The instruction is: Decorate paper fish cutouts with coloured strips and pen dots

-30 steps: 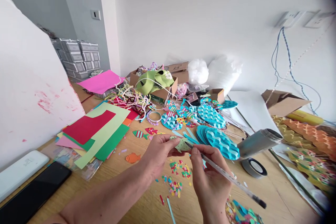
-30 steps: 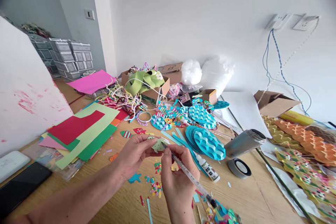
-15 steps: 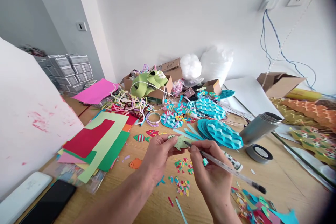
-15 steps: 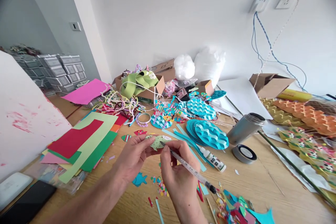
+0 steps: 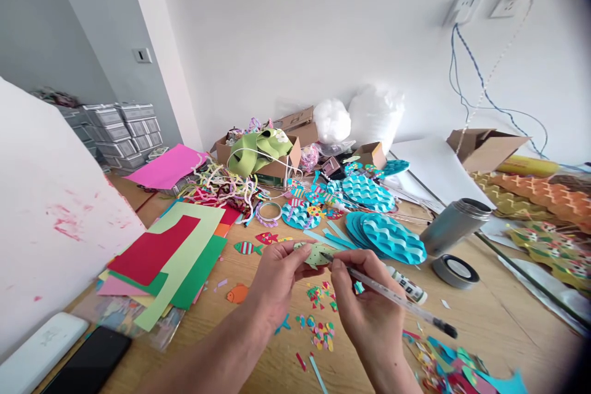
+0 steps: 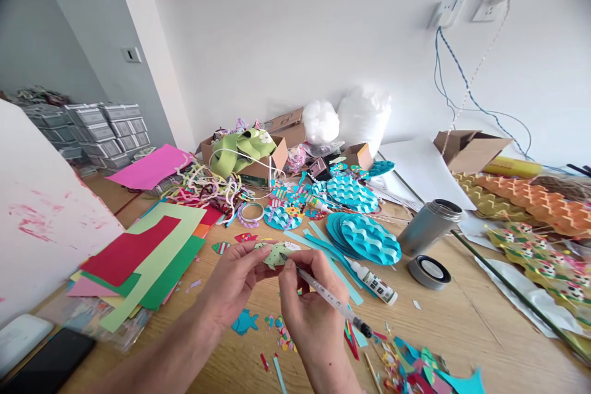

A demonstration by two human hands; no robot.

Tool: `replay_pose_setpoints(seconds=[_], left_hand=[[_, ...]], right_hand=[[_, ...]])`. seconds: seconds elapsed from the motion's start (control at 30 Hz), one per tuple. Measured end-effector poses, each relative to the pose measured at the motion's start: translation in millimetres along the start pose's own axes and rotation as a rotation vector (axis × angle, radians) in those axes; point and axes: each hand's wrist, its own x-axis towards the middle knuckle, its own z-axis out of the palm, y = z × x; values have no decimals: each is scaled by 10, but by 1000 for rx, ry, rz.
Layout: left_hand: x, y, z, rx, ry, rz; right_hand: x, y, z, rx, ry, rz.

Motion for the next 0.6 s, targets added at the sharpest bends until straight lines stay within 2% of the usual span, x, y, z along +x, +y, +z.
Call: replay_pose_setpoints(seconds=[0.47,0.6], left_hand=[[7,-9,-8,-19,-9,4],[1,0,4,-23,-17,-2]], right_hand=[[-2,-3,-2,-14,9,-8],[-33,18,-16,4,89,-6]])
